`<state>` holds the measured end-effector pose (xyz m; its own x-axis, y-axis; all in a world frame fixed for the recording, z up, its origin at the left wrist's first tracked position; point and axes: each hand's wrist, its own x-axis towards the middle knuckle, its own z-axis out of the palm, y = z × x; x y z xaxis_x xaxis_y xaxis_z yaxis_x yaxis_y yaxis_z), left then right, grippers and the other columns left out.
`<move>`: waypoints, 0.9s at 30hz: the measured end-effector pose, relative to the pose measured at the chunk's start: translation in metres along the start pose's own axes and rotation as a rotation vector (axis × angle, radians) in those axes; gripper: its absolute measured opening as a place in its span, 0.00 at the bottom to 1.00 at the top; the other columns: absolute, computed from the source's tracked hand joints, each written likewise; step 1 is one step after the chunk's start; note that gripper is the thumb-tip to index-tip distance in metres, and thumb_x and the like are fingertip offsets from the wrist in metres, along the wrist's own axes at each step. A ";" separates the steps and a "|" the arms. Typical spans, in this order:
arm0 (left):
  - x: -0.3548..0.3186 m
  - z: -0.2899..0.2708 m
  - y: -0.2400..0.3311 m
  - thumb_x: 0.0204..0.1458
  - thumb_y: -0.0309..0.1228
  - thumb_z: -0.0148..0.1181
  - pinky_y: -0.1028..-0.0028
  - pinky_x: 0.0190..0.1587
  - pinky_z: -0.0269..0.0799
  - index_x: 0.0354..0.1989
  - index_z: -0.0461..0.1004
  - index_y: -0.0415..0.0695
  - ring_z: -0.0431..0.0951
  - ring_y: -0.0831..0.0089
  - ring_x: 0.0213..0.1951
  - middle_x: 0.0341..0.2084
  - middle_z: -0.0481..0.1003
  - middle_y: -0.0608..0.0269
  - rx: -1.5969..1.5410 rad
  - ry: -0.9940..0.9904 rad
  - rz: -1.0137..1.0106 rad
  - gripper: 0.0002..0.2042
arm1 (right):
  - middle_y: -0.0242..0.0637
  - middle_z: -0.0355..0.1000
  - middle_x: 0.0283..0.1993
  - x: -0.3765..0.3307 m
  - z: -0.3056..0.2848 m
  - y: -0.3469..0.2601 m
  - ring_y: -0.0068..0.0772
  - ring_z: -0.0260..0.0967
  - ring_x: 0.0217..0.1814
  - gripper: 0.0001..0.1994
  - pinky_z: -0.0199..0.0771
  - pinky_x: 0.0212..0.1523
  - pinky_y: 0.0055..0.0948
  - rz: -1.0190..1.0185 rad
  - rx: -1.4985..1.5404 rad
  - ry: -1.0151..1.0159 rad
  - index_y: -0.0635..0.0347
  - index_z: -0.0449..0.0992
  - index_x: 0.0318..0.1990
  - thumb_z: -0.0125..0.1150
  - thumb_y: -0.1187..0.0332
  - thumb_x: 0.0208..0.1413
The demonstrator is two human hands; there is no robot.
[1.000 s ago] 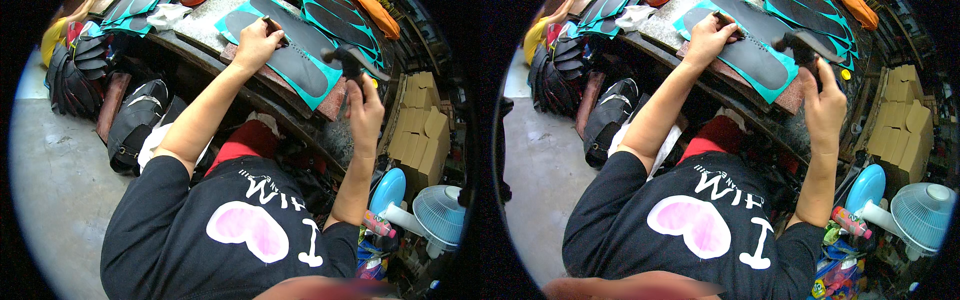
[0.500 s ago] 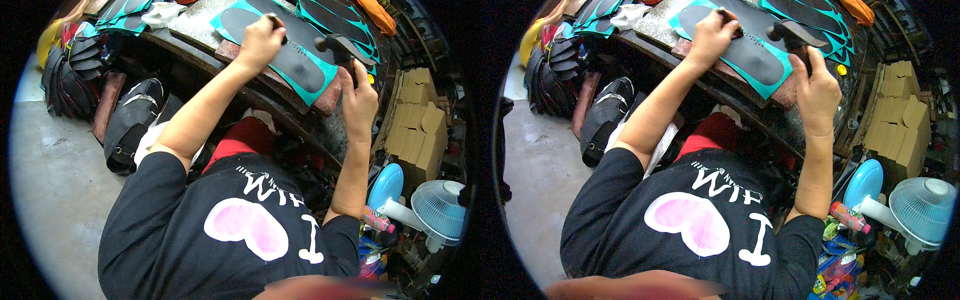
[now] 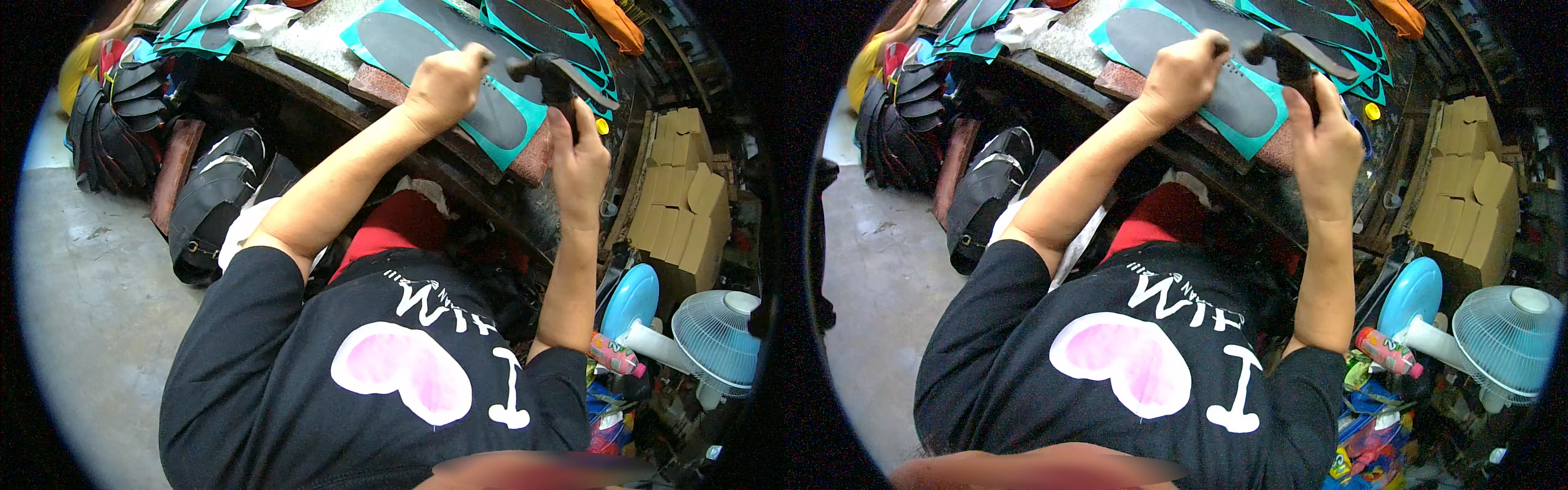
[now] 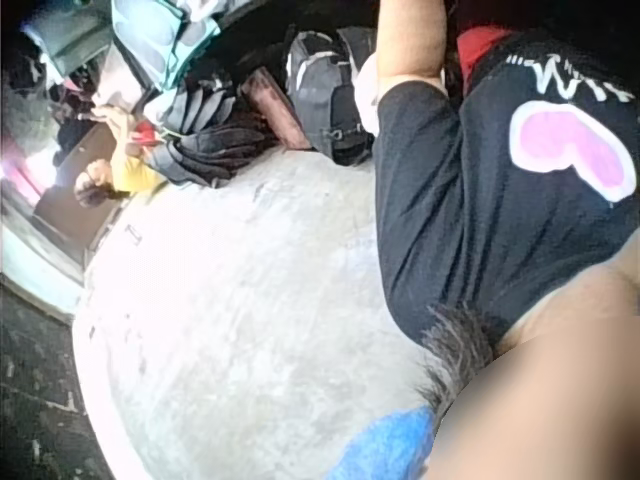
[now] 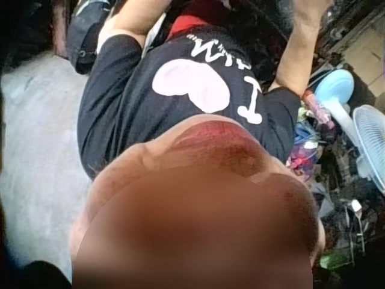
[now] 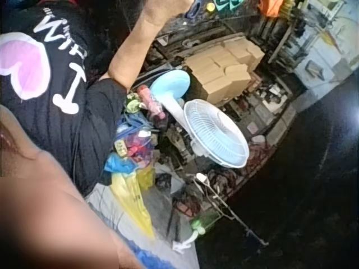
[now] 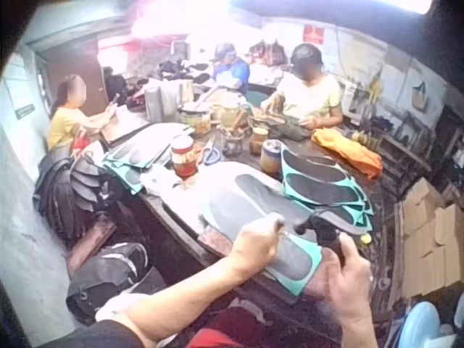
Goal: The person uses a hammer and a small metal tool to repeatedly tap along the edges of teal and black shoe insoles placed on a wooden block. They occasionally lift and reposition the insoles and wipe the work surface with a cloth while continuing the hammering.
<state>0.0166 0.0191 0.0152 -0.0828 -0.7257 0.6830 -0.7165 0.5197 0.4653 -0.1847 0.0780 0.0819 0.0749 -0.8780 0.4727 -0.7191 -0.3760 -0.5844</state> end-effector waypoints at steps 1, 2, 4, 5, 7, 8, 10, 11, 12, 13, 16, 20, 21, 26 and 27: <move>0.000 -0.001 -0.003 0.55 0.27 0.60 0.69 0.35 0.78 0.40 0.71 0.37 0.82 0.63 0.33 0.29 0.79 0.51 -0.141 0.049 -0.125 0.08 | 0.50 0.77 0.37 -0.001 -0.004 0.008 0.50 0.77 0.39 0.20 0.74 0.38 0.35 -0.035 -0.102 0.041 0.56 0.74 0.51 0.59 0.52 0.59; 0.001 -0.002 -0.008 0.56 0.26 0.59 0.70 0.35 0.79 0.40 0.71 0.37 0.83 0.67 0.33 0.29 0.79 0.52 -0.273 0.071 -0.300 0.08 | 0.29 0.70 0.27 -0.002 -0.007 0.013 0.15 0.64 0.24 0.18 0.65 0.25 0.18 -0.011 -0.034 0.034 0.61 0.74 0.54 0.60 0.59 0.62; 0.001 0.000 -0.015 0.59 0.26 0.56 0.77 0.36 0.79 0.38 0.72 0.36 0.82 0.74 0.34 0.33 0.79 0.58 -0.762 0.041 -0.530 0.05 | 0.28 0.70 0.27 -0.001 -0.018 0.016 0.14 0.63 0.23 0.18 0.63 0.23 0.18 0.070 0.123 -0.011 0.61 0.74 0.54 0.60 0.59 0.62; 0.002 0.000 -0.019 0.58 0.26 0.57 0.77 0.36 0.79 0.38 0.72 0.36 0.81 0.75 0.34 0.32 0.79 0.59 -0.693 -0.023 -0.482 0.06 | 0.30 0.72 0.28 0.000 -0.025 0.012 0.15 0.65 0.24 0.20 0.65 0.24 0.19 0.070 0.161 -0.017 0.61 0.74 0.54 0.61 0.58 0.61; 0.002 -0.001 -0.021 0.57 0.27 0.59 0.75 0.36 0.78 0.39 0.72 0.37 0.82 0.74 0.33 0.31 0.80 0.58 -0.530 -0.070 -0.380 0.07 | 0.29 0.72 0.28 0.000 -0.037 -0.001 0.13 0.65 0.24 0.20 0.63 0.23 0.17 0.104 0.284 -0.003 0.61 0.74 0.55 0.62 0.59 0.60; 0.001 -0.001 -0.020 0.56 0.27 0.60 0.74 0.36 0.78 0.39 0.72 0.37 0.82 0.73 0.33 0.30 0.80 0.58 -0.445 -0.064 -0.326 0.07 | 0.27 0.70 0.26 0.000 -0.041 -0.009 0.11 0.62 0.23 0.19 0.60 0.21 0.15 0.059 0.321 0.012 0.60 0.74 0.54 0.62 0.60 0.60; 0.000 -0.001 -0.013 0.55 0.27 0.61 0.72 0.36 0.78 0.40 0.72 0.39 0.82 0.67 0.33 0.29 0.80 0.56 -0.303 -0.038 -0.210 0.08 | 0.26 0.70 0.26 -0.002 -0.045 -0.023 0.11 0.62 0.22 0.18 0.62 0.21 0.15 -0.089 0.354 0.109 0.62 0.74 0.54 0.62 0.63 0.61; -0.001 0.000 -0.008 0.54 0.28 0.62 0.70 0.36 0.77 0.40 0.71 0.40 0.82 0.64 0.33 0.29 0.79 0.54 -0.242 -0.016 -0.148 0.08 | 0.28 0.72 0.26 -0.002 -0.041 -0.028 0.15 0.65 0.22 0.17 0.64 0.21 0.18 -0.114 0.380 0.144 0.61 0.74 0.53 0.62 0.63 0.60; -0.001 0.001 -0.005 0.54 0.28 0.62 0.69 0.36 0.77 0.40 0.71 0.41 0.82 0.60 0.33 0.28 0.79 0.53 -0.171 0.028 -0.081 0.09 | 0.31 0.74 0.27 -0.005 -0.040 -0.030 0.19 0.68 0.22 0.16 0.67 0.22 0.21 -0.175 0.387 0.196 0.61 0.74 0.52 0.62 0.63 0.60; -0.003 0.004 0.002 0.53 0.30 0.63 0.66 0.36 0.76 0.39 0.71 0.43 0.80 0.52 0.34 0.29 0.78 0.51 -0.154 0.022 -0.053 0.09 | 0.37 0.75 0.29 -0.003 -0.030 -0.028 0.29 0.72 0.23 0.16 0.70 0.24 0.26 -0.247 0.190 0.190 0.60 0.74 0.51 0.62 0.62 0.60; -0.002 0.008 0.007 0.53 0.31 0.62 0.64 0.35 0.76 0.40 0.70 0.42 0.80 0.50 0.33 0.27 0.76 0.47 0.037 -0.096 0.057 0.10 | 0.49 0.76 0.36 -0.004 -0.008 -0.011 0.55 0.75 0.38 0.18 0.74 0.37 0.39 -0.074 -0.215 -0.086 0.56 0.75 0.49 0.58 0.52 0.60; 0.006 -0.001 -0.015 0.55 0.25 0.58 0.74 0.35 0.79 0.34 0.72 0.35 0.81 0.73 0.30 0.26 0.79 0.55 -0.818 0.208 -0.534 0.05 | 0.48 0.77 0.38 -0.012 -0.012 0.020 0.51 0.77 0.41 0.20 0.74 0.39 0.37 0.119 -0.077 -0.042 0.53 0.74 0.52 0.57 0.51 0.60; 0.007 -0.004 -0.022 0.56 0.25 0.58 0.75 0.35 0.80 0.34 0.72 0.35 0.81 0.73 0.30 0.27 0.79 0.56 -0.835 0.247 -0.494 0.05 | 0.47 0.77 0.39 -0.012 -0.013 0.025 0.50 0.77 0.42 0.20 0.74 0.39 0.37 0.181 -0.048 -0.048 0.53 0.74 0.53 0.57 0.50 0.60; 0.000 -0.008 -0.034 0.55 0.28 0.61 0.75 0.34 0.78 0.35 0.74 0.36 0.82 0.75 0.30 0.27 0.80 0.56 -0.498 0.015 -0.400 0.07 | 0.45 0.78 0.40 -0.009 -0.012 0.026 0.43 0.78 0.42 0.21 0.74 0.40 0.34 0.185 -0.084 -0.094 0.54 0.73 0.55 0.58 0.51 0.61; -0.002 -0.007 -0.035 0.54 0.29 0.62 0.74 0.34 0.77 0.36 0.75 0.37 0.82 0.74 0.30 0.26 0.80 0.58 -0.562 0.024 -0.450 0.08 | 0.44 0.79 0.40 -0.006 -0.013 0.022 0.40 0.78 0.41 0.21 0.74 0.40 0.34 0.174 -0.065 -0.098 0.55 0.73 0.55 0.58 0.52 0.61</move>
<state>0.0462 0.0054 0.0014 0.1565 -0.9172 0.3664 -0.2119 0.3312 0.9195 -0.2098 0.0790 0.0747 0.0101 -0.9539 0.2998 -0.7701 -0.1987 -0.6062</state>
